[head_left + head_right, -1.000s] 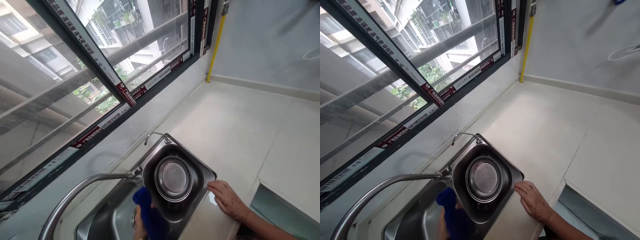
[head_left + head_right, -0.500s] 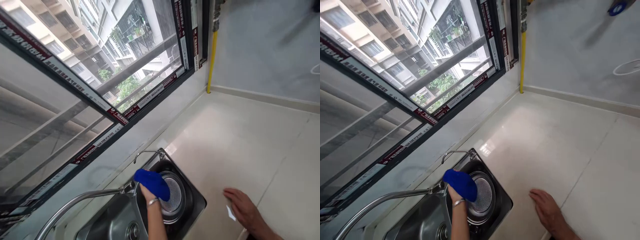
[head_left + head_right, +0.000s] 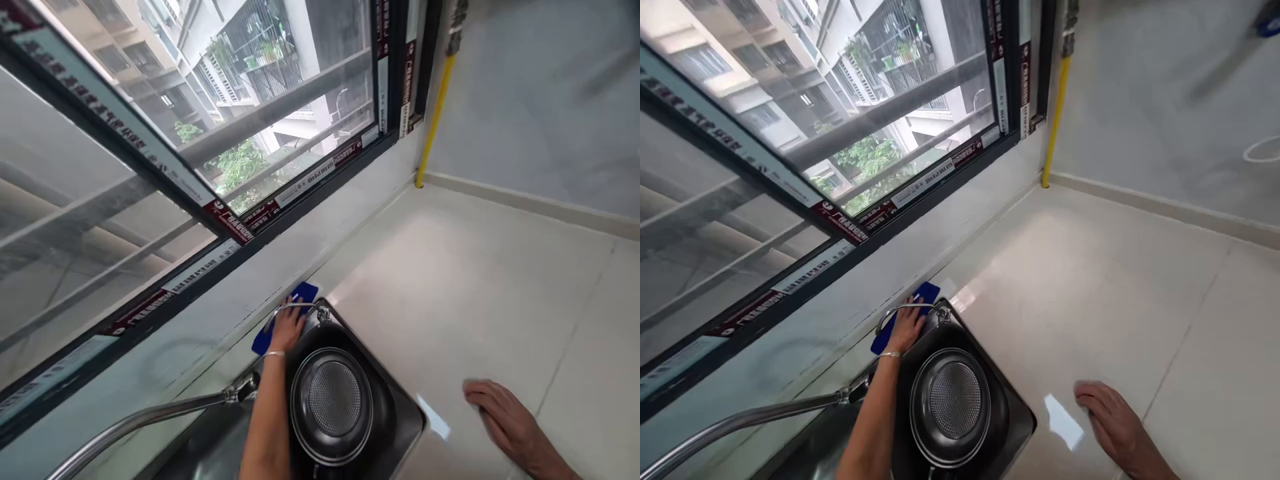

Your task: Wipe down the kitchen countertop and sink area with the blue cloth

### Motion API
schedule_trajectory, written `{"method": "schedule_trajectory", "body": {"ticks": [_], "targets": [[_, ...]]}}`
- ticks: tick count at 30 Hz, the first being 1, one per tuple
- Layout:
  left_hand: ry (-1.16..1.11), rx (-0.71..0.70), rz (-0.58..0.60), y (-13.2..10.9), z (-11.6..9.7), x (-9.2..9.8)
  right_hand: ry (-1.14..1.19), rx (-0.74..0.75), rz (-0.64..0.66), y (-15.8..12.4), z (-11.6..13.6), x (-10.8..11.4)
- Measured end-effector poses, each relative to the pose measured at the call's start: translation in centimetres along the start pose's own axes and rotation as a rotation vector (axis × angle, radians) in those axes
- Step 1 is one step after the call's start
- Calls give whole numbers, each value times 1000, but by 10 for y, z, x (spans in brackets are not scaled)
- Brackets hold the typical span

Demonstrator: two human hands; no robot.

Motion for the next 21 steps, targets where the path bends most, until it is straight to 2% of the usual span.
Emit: {"method": "schedule_trajectory", "body": {"ticks": [2, 3, 7, 10, 12, 15, 19, 21], "targets": [[-40, -63, 44, -3, 3, -15, -38, 22, 3, 2, 1, 2], [-50, -57, 22, -8, 7, -17, -53, 25, 7, 2, 1, 2], [-30, 138, -233, -43, 17, -19, -92, -2, 50, -4, -2, -1], [28, 214, -296, -56, 5, -32, -113, -28, 81, -12, -6, -3], [93, 233, -297, -50, -6, -41, -121, -42, 94, -16, -8, -4], [149, 211, -268, -26, -11, -45, -118, -60, 109, -16, -10, -6], [116, 36, -94, 8, -2, -31, -132, -115, 119, 1, 0, -5], [61, -64, 7, 28, -2, -32, -155, -163, 113, 16, 11, -2]]}}
Point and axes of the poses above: each hand's wrist, its own y-axis towards the middle knuckle, its own x-axis out of the back of the hand, z = x × y, the point moved 4 cm from there along y, towards the middle knuckle, and after that the axes turned 5 degrees about z, right-handed, at the moved point
